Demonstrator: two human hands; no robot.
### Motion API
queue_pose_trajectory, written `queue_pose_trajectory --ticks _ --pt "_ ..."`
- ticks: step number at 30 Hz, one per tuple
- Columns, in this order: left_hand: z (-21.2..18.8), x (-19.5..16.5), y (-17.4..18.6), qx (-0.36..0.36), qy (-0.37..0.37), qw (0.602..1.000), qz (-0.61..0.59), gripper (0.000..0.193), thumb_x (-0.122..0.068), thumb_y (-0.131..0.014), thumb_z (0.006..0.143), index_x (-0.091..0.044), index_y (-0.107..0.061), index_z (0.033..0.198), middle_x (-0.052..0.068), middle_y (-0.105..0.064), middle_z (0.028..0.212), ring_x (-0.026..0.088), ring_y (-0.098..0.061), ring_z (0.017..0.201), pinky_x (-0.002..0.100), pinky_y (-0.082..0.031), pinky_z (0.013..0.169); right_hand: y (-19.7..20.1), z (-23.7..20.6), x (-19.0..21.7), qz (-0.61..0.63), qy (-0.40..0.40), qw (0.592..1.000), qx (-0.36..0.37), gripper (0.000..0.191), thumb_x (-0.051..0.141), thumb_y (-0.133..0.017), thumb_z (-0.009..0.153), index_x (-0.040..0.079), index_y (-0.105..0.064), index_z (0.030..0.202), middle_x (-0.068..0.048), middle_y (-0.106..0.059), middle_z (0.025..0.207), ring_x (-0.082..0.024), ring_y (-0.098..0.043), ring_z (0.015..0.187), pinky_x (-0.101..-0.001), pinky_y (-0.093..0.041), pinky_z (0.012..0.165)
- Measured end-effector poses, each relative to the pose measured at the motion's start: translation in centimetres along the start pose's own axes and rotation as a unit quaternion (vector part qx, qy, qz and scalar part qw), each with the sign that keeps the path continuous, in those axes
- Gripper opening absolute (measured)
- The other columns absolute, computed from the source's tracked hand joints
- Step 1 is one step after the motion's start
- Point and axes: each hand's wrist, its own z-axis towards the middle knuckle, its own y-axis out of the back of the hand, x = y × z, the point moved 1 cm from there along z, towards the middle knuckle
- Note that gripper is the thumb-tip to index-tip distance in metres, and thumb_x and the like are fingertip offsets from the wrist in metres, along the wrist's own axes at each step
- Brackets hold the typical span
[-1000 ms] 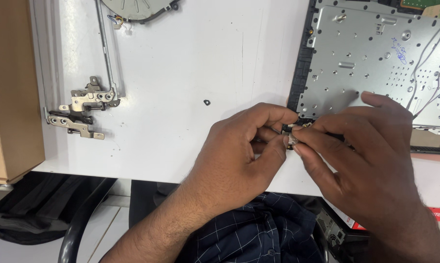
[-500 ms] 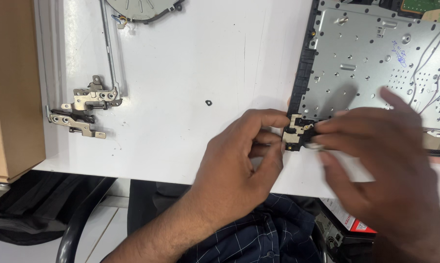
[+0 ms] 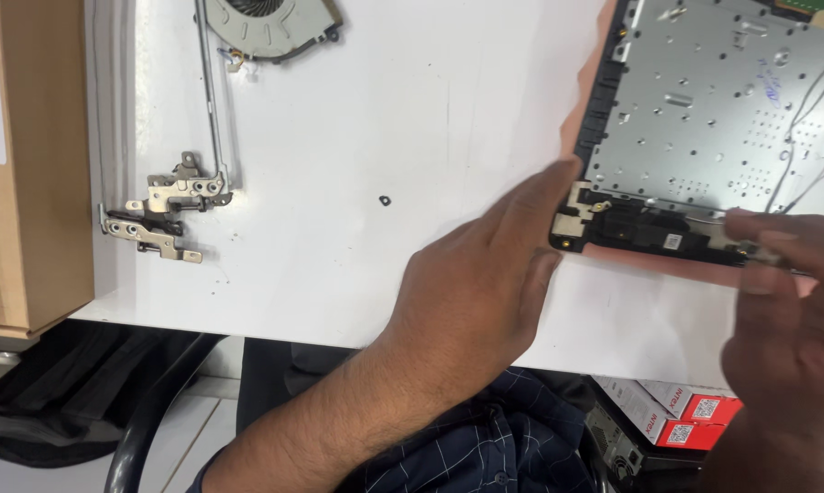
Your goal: The person cleans laptop components with a brush, then works on the exposed laptop chassis, aligning and fitting a small component along its edge and pressing it into place by hand. They continue manipulating the part and the chassis edge throughout the clip.
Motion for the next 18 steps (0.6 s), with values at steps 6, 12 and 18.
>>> queue_pose_trajectory --ticks 6,12,18 --pt "0.8 -0.5 -0.6 0.145 0.173 0.973 0.043 0.064 -0.022 -0.067 0.099 -0.007 -0.034 0.152 0.014 -0.069 0.114 0.027 -0.075 0.088 0.038 -0.063 0.068 -0.2 1.7 1.5 -0.035 0.044 0.998 0.01 0.011 0.001 -0.065 0.114 0.002 -0.06 0.124 -0.011 -0.074 0.114 -0.018 -0.068 0.103 -0.0274 -0.051 0.092" --pt "0.4 0.5 -1.0 0.051 0.05 0.997 0.03 0.058 -0.011 -0.066 0.1 -0.002 -0.041 0.151 0.011 -0.069 0.106 0.022 -0.074 0.082 0.033 -0.063 0.064 -3.2 6.3 5.4 -0.077 0.15 0.985 0.027 0.019 -0.008 -0.078 0.089 0.001 -0.072 0.105 -0.011 -0.076 0.104 -0.023 -0.072 0.091 -0.0342 -0.055 0.082" --pt "-0.2 1.1 1.2 0.067 0.048 0.992 0.091 0.048 -0.003 -0.064 0.097 -0.008 -0.056 0.144 0.005 -0.064 0.092 0.015 -0.064 0.064 0.03 -0.055 0.052 -4.4 8.1 8.5 -0.048 0.175 0.983 0.029 0.018 -0.009 -0.08 0.086 0.001 -0.073 0.1 -0.009 -0.076 0.102 -0.023 -0.072 0.092 -0.0346 -0.055 0.078"
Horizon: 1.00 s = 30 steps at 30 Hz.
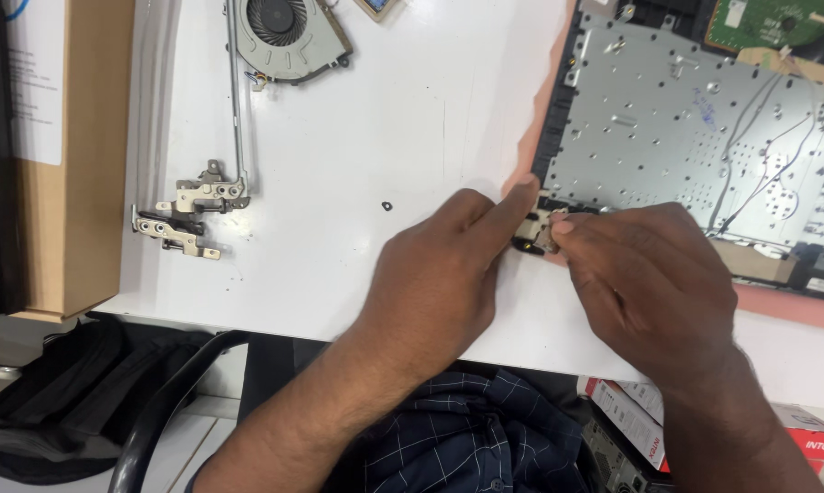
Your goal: The person cleans laptop components with a brush, then works on the exposed laptop chassis, aligning and fitting a small component along its edge and pressing it into place by hand. They continue manipulating the part and the chassis edge throughout the clip.
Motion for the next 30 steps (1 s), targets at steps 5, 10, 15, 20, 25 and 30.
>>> queue_pose_trajectory --ticks 5,10,15,20,25,30 --pt "-0.7 0.3 0.9 0.017 -0.022 0.999 0.036 0.052 0.003 -0.061 0.094 -0.012 -0.059 0.143 0.004 -0.06 0.094 0.013 -0.062 0.063 0.026 -0.056 0.052 -0.5 0.3 0.8 -0.028 0.006 1.0 0.004 0.023 -0.008 -0.083 0.081 0.002 -0.075 0.1 -0.008 -0.074 0.103 -0.024 -0.069 0.091 -0.0342 -0.054 0.077" --pt "-1.0 0.5 1.0 0.004 -0.03 0.999 -0.012 0.046 -0.007 -0.065 0.099 -0.01 -0.058 0.145 0.002 -0.062 0.098 0.011 -0.065 0.07 0.026 -0.056 0.056 -0.3 0.4 1.0 -0.047 0.02 0.998 0.025 0.024 -0.006 -0.085 0.08 0.004 -0.076 0.1 -0.004 -0.073 0.104 -0.021 -0.065 0.092 -0.0342 -0.05 0.079" --pt "-1.1 0.6 1.5 0.032 -0.024 0.998 -0.038 0.054 -0.019 -0.07 0.096 -0.008 -0.052 0.146 0.006 -0.063 0.103 0.012 -0.068 0.074 0.027 -0.059 0.06 0.2 0.5 0.6 -0.047 0.018 0.997 0.065 0.028 -0.008 -0.082 0.075 0.006 -0.077 0.1 -0.004 -0.074 0.103 -0.021 -0.066 0.092 -0.0362 -0.049 0.08" --pt "-0.8 0.7 1.3 0.045 -0.002 0.998 -0.045 0.052 -0.022 -0.068 0.098 -0.01 -0.053 0.146 0.005 -0.065 0.103 0.013 -0.069 0.074 0.027 -0.059 0.06 0.2 0.2 -0.1 -0.004 -0.011 0.997 0.081 0.025 0.001 -0.086 0.078 0.007 -0.076 0.1 -0.004 -0.074 0.105 -0.021 -0.067 0.094 -0.0341 -0.051 0.08" --pt "-0.9 0.9 1.3 0.029 -0.02 0.998 -0.045 0.053 -0.022 -0.07 0.098 -0.01 -0.052 0.146 0.006 -0.066 0.106 0.013 -0.07 0.076 0.027 -0.059 0.061 0.2 -0.5 -0.5 0.045 -0.045 0.994 0.086 0.021 0.001 -0.081 0.081 0.009 -0.076 0.1 -0.003 -0.075 0.105 -0.021 -0.067 0.097 -0.0326 -0.053 0.081" --pt "-0.8 0.9 1.3 0.031 -0.021 0.998 -0.045 0.053 -0.022 -0.07 0.098 -0.01 -0.052 0.146 0.006 -0.067 0.106 0.013 -0.07 0.075 0.027 -0.058 0.06 0.0 -0.6 -0.4 0.042 -0.099 0.989 0.102 0.019 0.003 -0.081 0.088 0.011 -0.078 0.105 0.001 -0.077 0.105 -0.019 -0.065 0.102 -0.0279 -0.052 0.08"
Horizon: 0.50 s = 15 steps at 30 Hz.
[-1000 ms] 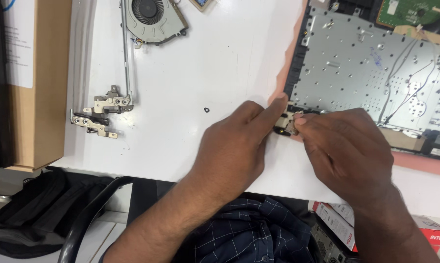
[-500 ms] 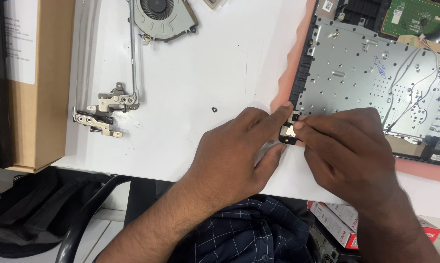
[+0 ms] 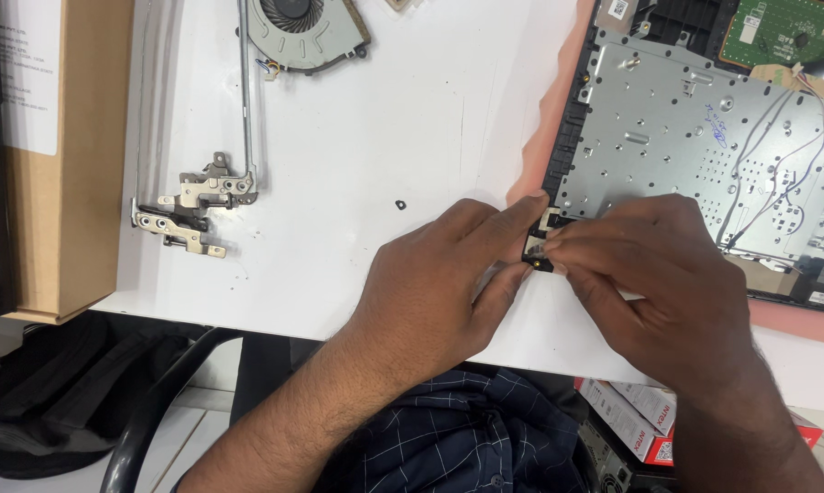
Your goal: The person cleans laptop components with a brush, then works on the exposed laptop chassis, aligning and fitting a small component along its edge and pressing it into place by hand. They continue manipulating the part and the chassis edge throughout the clip.
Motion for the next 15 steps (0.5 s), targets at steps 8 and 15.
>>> queue_pose_trajectory --ticks 8,15 --pt "0.3 0.0 0.4 -0.008 0.025 0.998 -0.055 0.044 -0.016 -0.065 0.1 -0.008 -0.054 0.142 0.008 -0.07 0.101 0.015 -0.074 0.076 0.028 -0.061 0.063 0.4 1.0 1.4 -0.029 0.015 0.999 0.007 0.018 0.005 -0.081 0.084 0.012 -0.077 0.1 -0.002 -0.07 0.105 -0.022 -0.061 0.102 -0.0377 -0.044 0.091" --pt "1.2 -0.1 0.5 -0.021 0.044 0.996 -0.073 0.038 -0.017 -0.067 0.099 -0.009 -0.059 0.135 0.005 -0.073 0.095 0.014 -0.076 0.078 0.028 -0.062 0.064 0.8 1.3 1.0 -0.024 -0.014 0.999 0.044 0.02 0.008 -0.081 0.084 0.015 -0.078 0.102 0.002 -0.07 0.105 -0.02 -0.061 0.104 -0.0359 -0.045 0.092"
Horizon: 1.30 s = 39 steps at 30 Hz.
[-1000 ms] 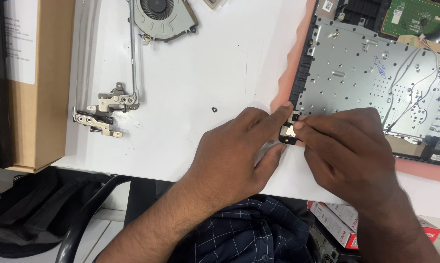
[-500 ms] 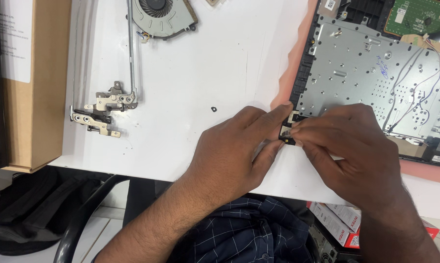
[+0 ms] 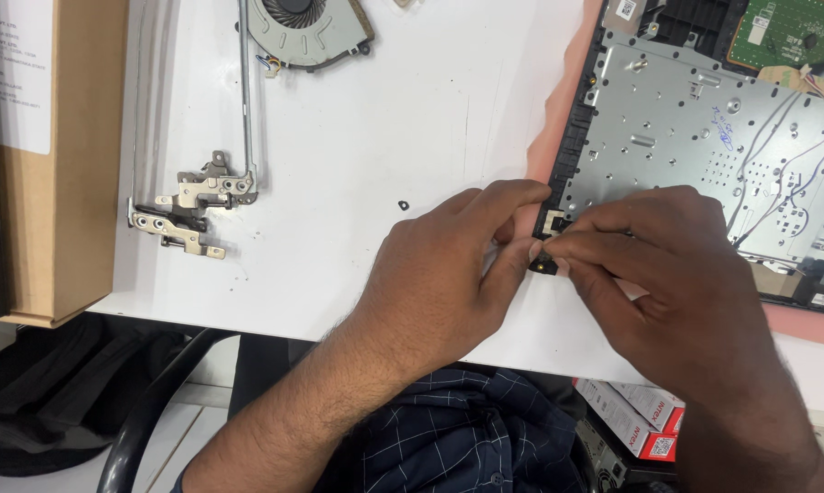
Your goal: The person cleans laptop components with a brush, then works on the exposed laptop chassis, aligning and fitting a small component along its edge and pressing it into place by hand. They continue manipulating the part and the chassis edge throughout the clip.
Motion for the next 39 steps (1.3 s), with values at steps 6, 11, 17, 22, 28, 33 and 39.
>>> queue_pose_trajectory --ticks 6,11,17,22,28,33,39 --pt "0.3 -0.3 0.2 0.006 0.014 1.0 0.001 0.036 -0.019 -0.069 0.098 -0.01 -0.059 0.132 0.003 -0.073 0.095 0.012 -0.076 0.079 0.026 -0.063 0.063 0.4 0.3 -0.4 0.016 -0.07 0.997 0.043 0.018 0.015 -0.083 0.084 0.015 -0.076 0.101 0.004 -0.072 0.093 -0.017 -0.065 0.099 -0.0371 -0.047 0.093" --pt "0.6 -0.6 0.5 0.027 0.031 0.999 -0.003 0.039 -0.017 -0.069 0.097 -0.01 -0.058 0.133 0.003 -0.071 0.095 0.012 -0.076 0.076 0.026 -0.063 0.061 0.7 1.2 -0.7 0.01 -0.093 0.992 0.087 0.021 0.021 -0.081 0.083 0.015 -0.074 0.102 0.001 -0.071 0.094 -0.022 -0.062 0.098 -0.0367 -0.048 0.082" --pt "0.9 -1.2 0.5 0.059 0.087 0.991 -0.078 0.048 -0.013 -0.069 0.092 -0.003 -0.051 0.135 0.005 -0.067 0.09 0.012 -0.076 0.074 0.025 -0.065 0.063 1.1 3.6 -1.7 -0.037 -0.097 0.976 0.192 0.012 0.024 -0.081 0.08 0.016 -0.076 0.089 0.003 -0.071 0.085 -0.021 -0.064 0.089 -0.0405 -0.048 0.087" --pt "0.9 -1.4 0.0 0.039 0.105 0.991 -0.077 0.042 -0.007 -0.064 0.094 -0.003 -0.053 0.134 0.004 -0.069 0.088 0.013 -0.075 0.075 0.028 -0.063 0.065 1.2 5.3 -0.6 -0.067 -0.216 0.936 0.271 0.015 0.025 -0.081 0.085 0.013 -0.074 0.079 0.002 -0.066 0.083 -0.017 -0.062 0.083 -0.0364 -0.052 0.076" --pt "0.8 -1.2 -0.5 0.031 0.132 0.985 -0.11 0.044 -0.005 -0.063 0.092 -0.002 -0.052 0.135 0.004 -0.068 0.088 0.011 -0.075 0.075 0.026 -0.064 0.066 1.6 6.4 1.6 -0.085 -0.295 0.907 0.289 0.01 0.016 -0.078 0.087 0.011 -0.074 0.08 -0.001 -0.064 0.085 -0.016 -0.061 0.079 -0.0349 -0.053 0.07" --pt "0.8 -1.4 -0.7 0.014 0.136 0.985 -0.11 0.044 -0.004 -0.064 0.09 -0.002 -0.055 0.133 0.003 -0.069 0.088 0.011 -0.075 0.074 0.026 -0.065 0.066 1.5 6.5 1.9 -0.082 -0.318 0.905 0.269 0.006 0.009 -0.075 0.085 0.01 -0.074 0.079 -0.001 -0.069 0.083 -0.018 -0.064 0.077 -0.0355 -0.054 0.07" --pt "1.0 -1.5 -0.5 0.027 0.145 0.985 -0.094 0.044 -0.009 -0.067 0.091 -0.003 -0.054 0.133 0.004 -0.07 0.087 0.012 -0.076 0.074 0.027 -0.065 0.067 1.8 5.9 1.3 -0.046 -0.291 0.925 0.24 0.004 0.016 -0.077 0.083 0.012 -0.076 0.083 -0.001 -0.071 0.079 -0.019 -0.068 0.073 -0.0373 -0.055 0.068"
